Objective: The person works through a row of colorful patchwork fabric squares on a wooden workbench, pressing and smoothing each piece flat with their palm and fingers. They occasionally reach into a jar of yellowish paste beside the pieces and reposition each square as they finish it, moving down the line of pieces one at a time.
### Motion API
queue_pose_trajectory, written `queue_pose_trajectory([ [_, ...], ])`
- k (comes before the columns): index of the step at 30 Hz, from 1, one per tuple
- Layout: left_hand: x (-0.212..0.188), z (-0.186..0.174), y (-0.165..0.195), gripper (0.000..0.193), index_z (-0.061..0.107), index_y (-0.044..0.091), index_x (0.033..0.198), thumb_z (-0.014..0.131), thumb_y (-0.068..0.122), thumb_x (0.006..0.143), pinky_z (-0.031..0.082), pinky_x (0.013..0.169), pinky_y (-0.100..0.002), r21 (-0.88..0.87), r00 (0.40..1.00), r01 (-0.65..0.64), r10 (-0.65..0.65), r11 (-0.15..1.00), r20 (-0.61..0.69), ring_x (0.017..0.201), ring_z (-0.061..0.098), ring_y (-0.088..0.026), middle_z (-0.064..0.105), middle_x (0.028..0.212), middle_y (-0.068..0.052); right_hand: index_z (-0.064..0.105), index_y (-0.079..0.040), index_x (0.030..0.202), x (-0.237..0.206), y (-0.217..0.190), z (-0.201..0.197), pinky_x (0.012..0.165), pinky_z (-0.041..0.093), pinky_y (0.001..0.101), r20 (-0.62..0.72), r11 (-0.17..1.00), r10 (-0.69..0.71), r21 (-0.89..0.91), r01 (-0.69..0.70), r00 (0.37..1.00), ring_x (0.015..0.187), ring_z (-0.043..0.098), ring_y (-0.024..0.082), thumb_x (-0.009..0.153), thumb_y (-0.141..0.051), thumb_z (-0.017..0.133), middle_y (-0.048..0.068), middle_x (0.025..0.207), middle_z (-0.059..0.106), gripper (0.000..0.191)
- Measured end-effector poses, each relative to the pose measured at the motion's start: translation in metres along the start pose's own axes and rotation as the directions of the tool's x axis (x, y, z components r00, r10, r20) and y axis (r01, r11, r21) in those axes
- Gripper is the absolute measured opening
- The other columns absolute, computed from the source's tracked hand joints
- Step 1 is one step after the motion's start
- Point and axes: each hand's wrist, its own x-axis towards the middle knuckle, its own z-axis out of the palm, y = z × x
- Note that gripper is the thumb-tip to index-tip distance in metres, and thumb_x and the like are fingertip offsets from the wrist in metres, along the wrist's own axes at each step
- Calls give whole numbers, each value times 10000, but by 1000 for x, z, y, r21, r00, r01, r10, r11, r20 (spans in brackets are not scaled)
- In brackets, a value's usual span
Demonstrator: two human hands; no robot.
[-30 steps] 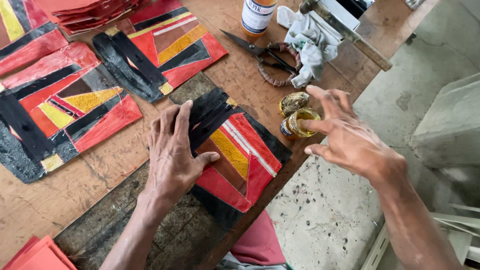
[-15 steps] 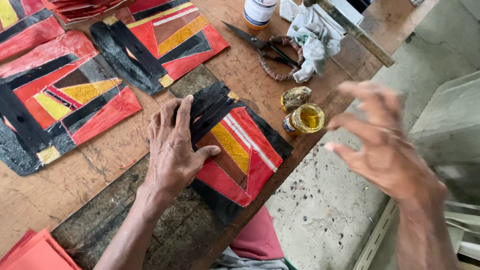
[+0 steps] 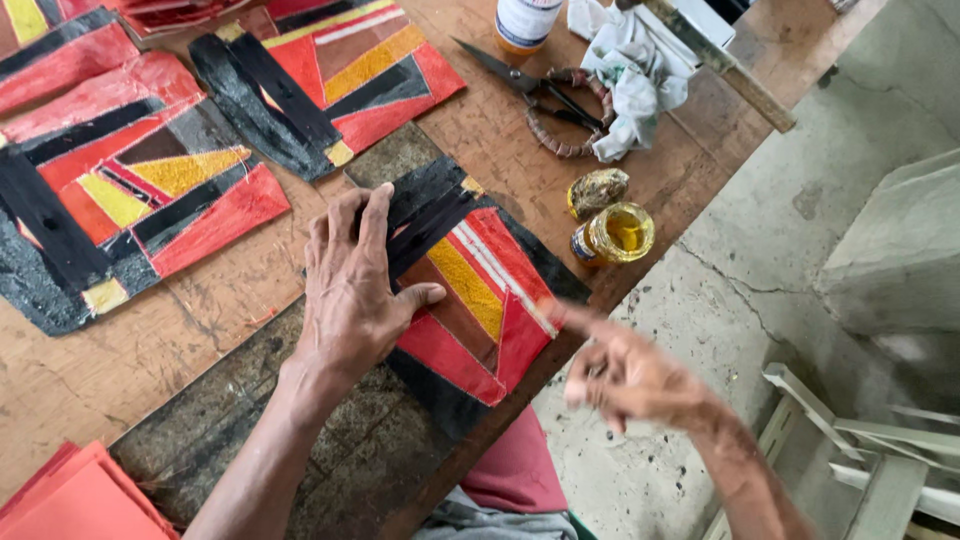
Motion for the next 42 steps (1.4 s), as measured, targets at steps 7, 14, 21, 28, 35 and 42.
queue_pose_trajectory([
  [7, -1, 0, -3, 1074, 390, 9, 1480, 951, 273, 603, 344, 1073, -527, 5, 999, -22, 23, 1000, -23, 1282, 412, -405, 437, 1377, -181, 220, -378, 1636, -3, -19, 24, 411, 619, 308, -34, 994, 9, -105, -13, 999, 395, 627, 117, 771, -566, 699, 114, 770, 785, 1006],
  [14, -1, 1, -5, 1090, 390, 11, 1474, 955, 279, 580, 342, 1062, -530, 17, 1000, -14, 14, 1000, -20, 1255, 410, -409, 438, 1375, -183, 298, -379, 1676, -16, -18, 57, 719, 592, 405, 148, 875, -152, -439, 203, 977, 725, 691, 213, 921, -267, 681, 106, 821, 745, 854],
  [21, 10, -11, 3, 918, 487, 87, 1421, 928, 235, 629, 400, 1017, -487, 11, 999, 42, -41, 999, -14, 1183, 495, -356, 510, 1280, -167, 552, -255, 1484, -43, -21, 45, 920, 534, 418, 10, 800, -338, -524, 293, 941, 1039, 648, 239, 910, -189, 724, 77, 1055, 664, 603],
  [28, 8, -63, -11, 310, 765, 116, 1119, 657, 56, 834, 545, 652, -271, -315, 923, 244, -120, 917, 366, 749, 656, -111, 773, 919, -9, 723, -247, 1283, -35, -40, -66, 1123, 394, 460, -346, 383, -593, -916, -123, 727, 1287, 420, 299, 686, -327, 839, 130, 1518, 440, 613],
  [35, -22, -54, -15, 287, 765, 143, 1088, 659, 22, 851, 602, 582, -247, -431, 862, 468, -505, 771, 33, 693, 692, -70, 776, 940, -32, 505, -87, 1519, 13, -38, -91, 1218, 189, 479, -320, 454, -279, -875, -169, 906, 1478, 251, 344, 722, -160, 831, 81, 1590, 332, 864],
  [42, -59, -29, -1, 448, 699, 139, 1214, 720, 11, 785, 619, 724, -235, -543, 831, 537, -514, 646, 212, 834, 701, -114, 738, 1023, -24, 634, -127, 1263, 14, -56, -85, 1236, 281, 411, -396, 587, -184, -778, -222, 900, 1415, 353, 270, 803, -78, 758, 110, 1398, 403, 479],
])
